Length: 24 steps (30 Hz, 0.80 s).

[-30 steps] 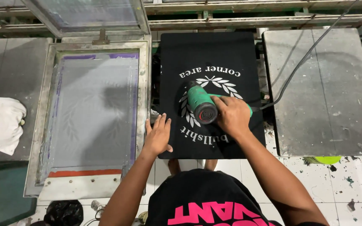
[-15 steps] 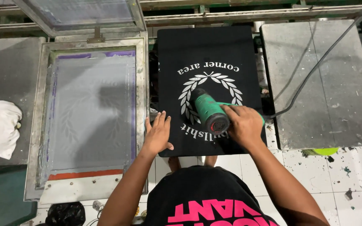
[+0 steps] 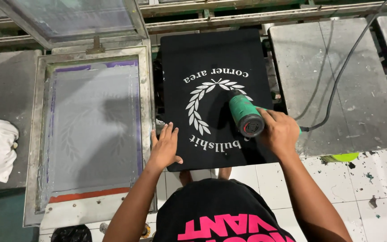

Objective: Drying screen-printed ink on a black t-shirt using a handheld heat gun at a screen printing station.

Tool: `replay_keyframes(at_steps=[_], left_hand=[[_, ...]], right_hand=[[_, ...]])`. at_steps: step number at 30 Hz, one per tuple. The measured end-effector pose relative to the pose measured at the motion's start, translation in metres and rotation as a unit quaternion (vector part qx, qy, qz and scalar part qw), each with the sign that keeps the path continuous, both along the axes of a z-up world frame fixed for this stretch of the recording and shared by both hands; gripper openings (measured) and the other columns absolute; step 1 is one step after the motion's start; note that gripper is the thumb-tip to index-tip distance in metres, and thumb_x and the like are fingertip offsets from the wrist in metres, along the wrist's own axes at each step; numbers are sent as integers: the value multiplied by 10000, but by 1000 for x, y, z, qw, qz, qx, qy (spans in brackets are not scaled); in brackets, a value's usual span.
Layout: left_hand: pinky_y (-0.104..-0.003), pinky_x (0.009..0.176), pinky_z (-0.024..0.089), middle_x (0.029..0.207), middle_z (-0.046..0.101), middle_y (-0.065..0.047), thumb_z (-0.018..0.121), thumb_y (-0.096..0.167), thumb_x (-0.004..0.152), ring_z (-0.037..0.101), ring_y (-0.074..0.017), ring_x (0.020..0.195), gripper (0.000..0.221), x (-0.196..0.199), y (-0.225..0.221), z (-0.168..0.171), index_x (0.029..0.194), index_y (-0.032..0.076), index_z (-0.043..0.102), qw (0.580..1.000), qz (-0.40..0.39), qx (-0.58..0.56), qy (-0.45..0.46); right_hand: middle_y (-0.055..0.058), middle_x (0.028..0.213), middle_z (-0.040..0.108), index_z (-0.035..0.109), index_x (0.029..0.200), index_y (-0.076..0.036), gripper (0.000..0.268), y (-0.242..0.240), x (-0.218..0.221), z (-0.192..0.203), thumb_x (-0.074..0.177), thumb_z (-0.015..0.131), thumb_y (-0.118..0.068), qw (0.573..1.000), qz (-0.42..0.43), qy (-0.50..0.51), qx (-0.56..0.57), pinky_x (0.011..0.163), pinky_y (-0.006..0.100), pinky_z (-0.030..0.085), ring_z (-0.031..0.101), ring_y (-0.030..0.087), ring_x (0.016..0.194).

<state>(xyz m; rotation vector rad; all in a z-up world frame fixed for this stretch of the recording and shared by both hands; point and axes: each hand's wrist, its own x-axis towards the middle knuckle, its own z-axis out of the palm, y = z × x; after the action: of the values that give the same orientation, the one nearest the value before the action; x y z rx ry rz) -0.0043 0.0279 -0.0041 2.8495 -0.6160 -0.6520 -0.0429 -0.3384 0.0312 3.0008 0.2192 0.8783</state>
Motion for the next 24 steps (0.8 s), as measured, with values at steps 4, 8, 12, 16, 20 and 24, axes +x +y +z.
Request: replay_keyframes(at_steps=[4,8,12,16,20,24], left_hand=[[-741,1167,50,1622,245,-262,970,404,592,235,-404,1512,1191,1,-1,0,1519,-8,346,1000,0,4,9],[-735,1176,55,1628,243,-245,975,393,598,228,-385,1522,1181,2,-3,4,1519,10,343,1000,6,18,19],[-721,1185,70,1640,234,-221,973,404,602,227,-364,1528,1176,3,-5,5,1522,38,339,999,10,41,23],[-716,1191,78,1650,238,-204,970,436,585,220,-337,1539,1192,3,-4,2,1528,66,341,999,15,44,20],[-713,1186,123,1654,257,-192,933,497,544,248,-330,1533,1216,0,-1,0,1528,79,356,999,11,41,-6],[-662,1197,221,1656,266,-192,985,404,532,276,-325,1529,1209,-1,-5,-5,1521,81,370,999,40,35,-5]], right_hand=[[-6,968,743,771,1187,-258,440,-4,-9,9,762,709,-160,1000,-7,4,15,778,331,556,738,210,921],[-11,975,753,769,1208,-267,447,-17,-9,4,772,729,-177,1000,-27,1,3,761,349,563,744,216,926],[-29,1000,755,760,1235,-288,485,-27,-12,3,756,755,-210,999,-45,11,4,751,357,564,744,209,945],[-34,989,765,775,1187,-285,444,-43,-21,-5,750,778,-204,998,-38,28,35,776,345,559,750,213,960],[4,1007,774,785,1182,-246,439,-71,-25,-11,745,799,-206,998,-35,34,49,797,365,557,750,251,974],[17,1022,776,788,1198,-229,430,-91,-28,-13,768,796,-207,998,-44,18,40,808,367,558,752,255,975]])
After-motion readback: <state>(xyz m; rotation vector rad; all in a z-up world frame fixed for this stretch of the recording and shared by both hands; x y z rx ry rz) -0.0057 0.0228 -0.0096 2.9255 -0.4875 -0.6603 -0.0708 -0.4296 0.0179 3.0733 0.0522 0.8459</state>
